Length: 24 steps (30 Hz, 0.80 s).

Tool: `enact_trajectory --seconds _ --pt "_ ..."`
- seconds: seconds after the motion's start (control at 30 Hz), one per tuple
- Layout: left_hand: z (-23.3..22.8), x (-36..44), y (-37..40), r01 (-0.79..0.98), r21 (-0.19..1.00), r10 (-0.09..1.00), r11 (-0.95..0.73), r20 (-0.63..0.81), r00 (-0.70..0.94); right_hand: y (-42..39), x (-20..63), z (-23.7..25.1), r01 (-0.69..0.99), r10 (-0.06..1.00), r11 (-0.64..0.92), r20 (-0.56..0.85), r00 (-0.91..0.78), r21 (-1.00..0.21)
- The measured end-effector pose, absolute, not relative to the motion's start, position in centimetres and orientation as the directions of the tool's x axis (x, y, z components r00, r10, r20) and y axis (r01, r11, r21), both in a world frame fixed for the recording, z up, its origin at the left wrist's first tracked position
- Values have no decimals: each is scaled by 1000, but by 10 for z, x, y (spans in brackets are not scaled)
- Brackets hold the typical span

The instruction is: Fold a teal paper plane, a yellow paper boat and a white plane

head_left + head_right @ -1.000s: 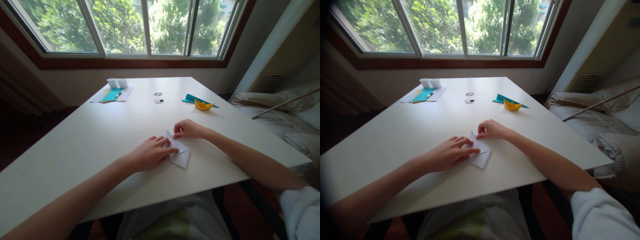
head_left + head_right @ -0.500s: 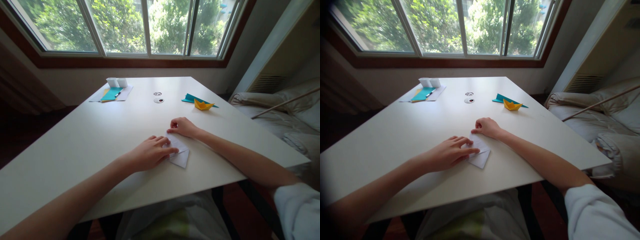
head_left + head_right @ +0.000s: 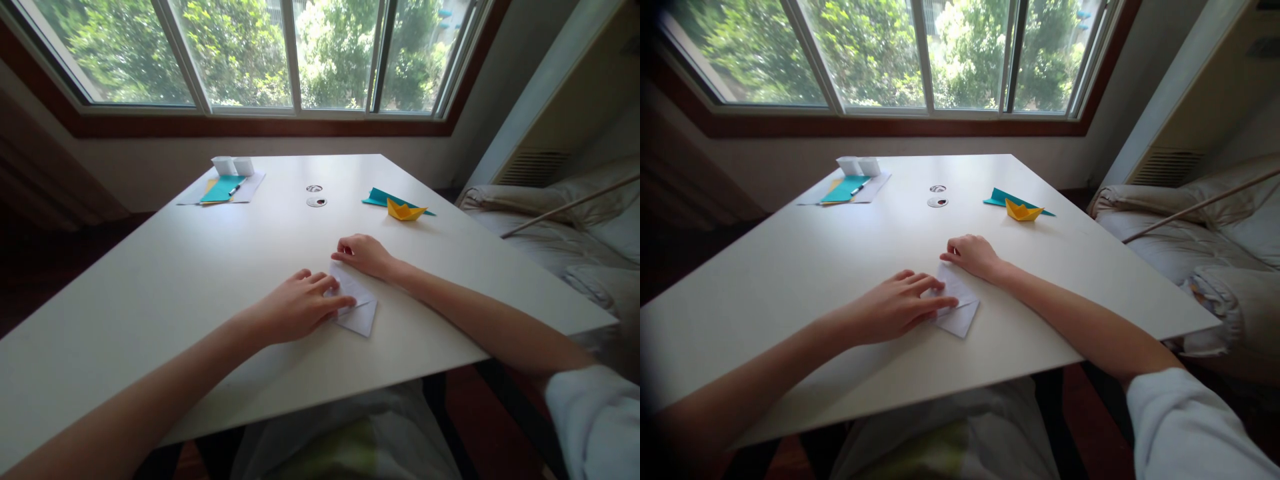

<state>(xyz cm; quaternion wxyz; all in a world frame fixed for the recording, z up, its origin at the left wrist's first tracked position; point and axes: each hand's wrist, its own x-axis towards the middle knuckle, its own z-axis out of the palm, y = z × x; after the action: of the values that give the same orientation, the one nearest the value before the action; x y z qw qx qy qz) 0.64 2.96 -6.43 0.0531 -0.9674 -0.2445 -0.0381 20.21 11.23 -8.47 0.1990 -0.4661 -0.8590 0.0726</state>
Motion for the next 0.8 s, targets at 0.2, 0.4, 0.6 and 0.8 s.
enact_trajectory --seconds 0.2,0.4,0.6,0.8 --pt "-63 3 32 479 -111 472 -871 82 878 112 224 -78 565 632 774 312 -709 -285" --pt "-66 1 34 468 -77 463 -880 79 883 102 226 -78 526 572 818 244 -783 -232" --pt "-66 0 36 474 -79 468 -877 85 880 99 223 -75 500 500 864 212 -840 -54" --pt "-65 -6 40 482 -60 477 -874 78 875 99 221 -77 493 478 870 200 -855 27"
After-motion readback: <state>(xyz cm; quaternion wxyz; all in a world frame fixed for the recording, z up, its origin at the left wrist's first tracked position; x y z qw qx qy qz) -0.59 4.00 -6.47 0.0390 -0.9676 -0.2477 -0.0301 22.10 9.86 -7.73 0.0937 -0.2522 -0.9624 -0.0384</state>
